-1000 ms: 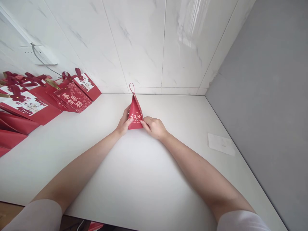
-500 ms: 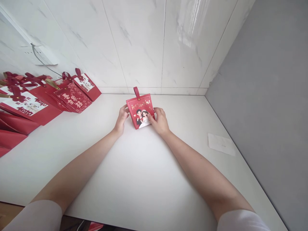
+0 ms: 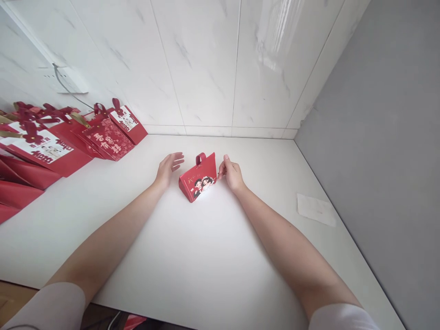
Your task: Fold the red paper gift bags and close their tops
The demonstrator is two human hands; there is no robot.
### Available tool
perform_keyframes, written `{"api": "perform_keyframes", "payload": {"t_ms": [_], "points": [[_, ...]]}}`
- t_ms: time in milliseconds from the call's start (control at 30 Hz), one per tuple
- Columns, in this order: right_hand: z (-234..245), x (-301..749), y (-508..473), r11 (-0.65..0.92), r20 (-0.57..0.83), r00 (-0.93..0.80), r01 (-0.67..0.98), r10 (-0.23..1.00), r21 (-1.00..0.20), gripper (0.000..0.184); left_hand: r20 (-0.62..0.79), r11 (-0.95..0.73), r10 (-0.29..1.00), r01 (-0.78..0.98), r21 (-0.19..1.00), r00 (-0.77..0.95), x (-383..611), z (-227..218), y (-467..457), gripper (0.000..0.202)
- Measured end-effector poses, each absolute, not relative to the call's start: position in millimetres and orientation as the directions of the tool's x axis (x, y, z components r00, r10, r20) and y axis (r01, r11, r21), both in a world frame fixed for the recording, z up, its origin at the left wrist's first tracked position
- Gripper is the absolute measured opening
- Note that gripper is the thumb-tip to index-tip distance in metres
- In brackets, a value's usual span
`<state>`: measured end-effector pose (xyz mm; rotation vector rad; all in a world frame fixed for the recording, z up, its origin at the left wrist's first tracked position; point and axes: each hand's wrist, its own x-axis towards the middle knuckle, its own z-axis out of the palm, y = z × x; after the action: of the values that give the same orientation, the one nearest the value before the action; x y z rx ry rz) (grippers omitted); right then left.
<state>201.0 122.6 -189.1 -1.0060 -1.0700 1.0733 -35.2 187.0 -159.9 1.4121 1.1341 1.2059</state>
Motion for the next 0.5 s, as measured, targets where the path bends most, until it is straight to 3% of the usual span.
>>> {"api": "perform_keyframes", "payload": {"t_ms": [133, 200, 267, 367, 433, 500], "points": [[-193.3, 203.3, 129.0, 0.175, 0.151, 0.156, -0.156, 0.976, -0.972, 0.056, 0.233, -0.303, 0.87, 0.099, 0.948, 0.435, -35.5, -101.7, 161.1, 0.07], [-194.8, 203.9, 131.3, 0.18, 0.158, 0.147, -0.149, 0.976, -0.972, 0.054, 0.22, -0.413, 0.772, 0.209, 0.886, 0.596, -28.5, -72.1, 139.3, 0.064], [-196.3, 204.5, 132.4, 0.185, 0.167, 0.132, -0.139, 0.977, -0.973, 0.053, 0.168, -0.48, 0.79, 0.425, 0.768, 0.59, -19.4, -49.7, 120.2, 0.05], [-198.7, 206.0, 131.6, 0.185, 0.172, 0.115, -0.109, 0.978, -0.977, 0.052, 0.108, -0.506, 0.842, 0.703, 0.499, 0.529, -10.3, -32.1, 109.2, 0.03], [-200.3, 207.5, 130.2, 0.181, 0.172, 0.112, -0.08, 0.979, -0.98, 0.051, 0.059, -0.513, 0.844, 0.771, 0.377, 0.533, -10.9, -26.5, 112.5, 0.031], [-201.8, 209.2, 128.6, 0.178, 0.172, 0.108, -0.048, 0.979, -0.983, 0.05, 0.003, -0.523, 0.834, 0.786, 0.329, 0.553, -17.8, -19.4, 117.1, 0.036]]}}
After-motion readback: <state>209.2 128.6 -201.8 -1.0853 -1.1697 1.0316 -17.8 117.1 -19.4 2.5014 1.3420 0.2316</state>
